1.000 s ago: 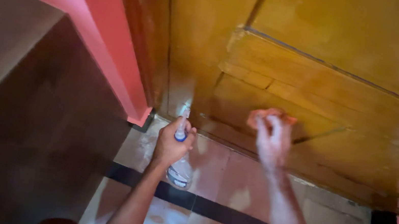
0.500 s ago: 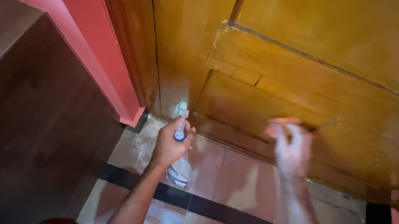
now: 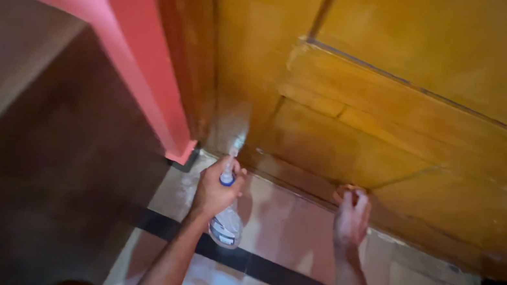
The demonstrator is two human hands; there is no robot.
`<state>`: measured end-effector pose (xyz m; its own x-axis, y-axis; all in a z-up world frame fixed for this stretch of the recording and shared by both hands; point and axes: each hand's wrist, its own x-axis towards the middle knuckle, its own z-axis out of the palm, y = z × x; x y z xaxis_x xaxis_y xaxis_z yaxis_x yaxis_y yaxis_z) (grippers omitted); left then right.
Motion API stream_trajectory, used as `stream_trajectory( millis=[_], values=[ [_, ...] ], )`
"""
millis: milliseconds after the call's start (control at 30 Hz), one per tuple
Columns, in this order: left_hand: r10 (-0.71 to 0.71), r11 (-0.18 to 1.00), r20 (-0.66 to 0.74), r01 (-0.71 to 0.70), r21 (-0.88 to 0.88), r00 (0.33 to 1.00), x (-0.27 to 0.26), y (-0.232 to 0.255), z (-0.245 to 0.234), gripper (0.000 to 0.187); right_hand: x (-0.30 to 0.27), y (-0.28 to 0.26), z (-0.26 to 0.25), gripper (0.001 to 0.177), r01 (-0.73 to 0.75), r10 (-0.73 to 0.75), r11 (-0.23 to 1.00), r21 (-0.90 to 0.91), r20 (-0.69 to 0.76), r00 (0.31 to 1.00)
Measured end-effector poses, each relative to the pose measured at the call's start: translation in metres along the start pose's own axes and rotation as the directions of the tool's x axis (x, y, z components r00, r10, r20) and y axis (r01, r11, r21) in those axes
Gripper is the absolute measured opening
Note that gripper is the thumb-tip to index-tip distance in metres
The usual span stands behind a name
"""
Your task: Spraying a wooden door with cleaning solution and wiping it down with a cloth.
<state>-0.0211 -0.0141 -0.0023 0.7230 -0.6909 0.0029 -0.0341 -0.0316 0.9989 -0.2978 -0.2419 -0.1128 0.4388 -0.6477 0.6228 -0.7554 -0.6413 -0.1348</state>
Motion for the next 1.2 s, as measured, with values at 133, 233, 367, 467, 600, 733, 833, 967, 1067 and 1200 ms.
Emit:
stream_trajectory(
  millis=[133,233,367,467,600,733,833,967,1067,1200],
  values=[
    [0.052,0.996,-0.056,-0.056,-0.075,0.997,0.003,-0.001,-0.025,0.013,0.039,-0.051,-0.030,0.026,-0.324,0.316,0.681,0.657,0.135,0.939],
    [0.063,0.997,-0.090,-0.067,-0.039,0.994,0.002,0.013,-0.042,0.017,0.096,-0.108,-0.091,0.032,0.080,0.040,0.847,0.525,-0.213,0.976],
    [0.016,1.000,-0.134,-0.016,-0.004,0.991,0.006,0.021,-0.057,0.017,0.176,-0.179,-0.160,0.035,0.464,-0.309,0.875,0.140,-0.576,0.757],
    [0.091,0.995,-0.174,-0.098,-0.035,0.981,0.008,0.014,-0.064,0.017,0.224,-0.238,-0.191,0.036,0.579,-0.435,0.814,0.050,-0.610,0.663],
    [0.042,0.997,-0.174,-0.052,-0.054,0.984,0.002,0.012,-0.075,0.017,0.246,-0.276,-0.152,0.042,0.560,-0.528,0.823,-0.090,-0.481,0.700],
    [0.048,0.996,-0.183,-0.060,-0.059,0.982,-0.001,0.006,-0.084,0.018,0.218,-0.284,-0.095,0.036,0.588,-0.604,0.788,-0.180,-0.409,0.684],
    [0.071,0.995,-0.178,-0.082,-0.051,0.981,0.001,-0.005,-0.085,0.016,0.183,-0.278,-0.031,0.040,0.643,-0.665,0.745,-0.179,-0.280,0.693],
    [-0.030,0.999,-0.182,0.022,-0.043,0.983,0.003,-0.019,-0.086,0.019,0.134,-0.277,0.042,0.051,0.755,-0.756,0.653,-0.055,-0.111,0.645],
    [0.055,0.997,-0.190,-0.065,-0.047,0.980,0.001,-0.038,-0.084,0.013,0.093,-0.270,0.094,0.054,0.837,-0.835,0.542,-0.077,0.066,0.546],
    [0.055,0.998,-0.190,-0.050,0.032,0.980,-0.005,-0.053,-0.077,0.016,0.043,-0.218,0.165,0.048,0.893,-0.876,0.439,-0.096,0.175,0.449]
  ],
)
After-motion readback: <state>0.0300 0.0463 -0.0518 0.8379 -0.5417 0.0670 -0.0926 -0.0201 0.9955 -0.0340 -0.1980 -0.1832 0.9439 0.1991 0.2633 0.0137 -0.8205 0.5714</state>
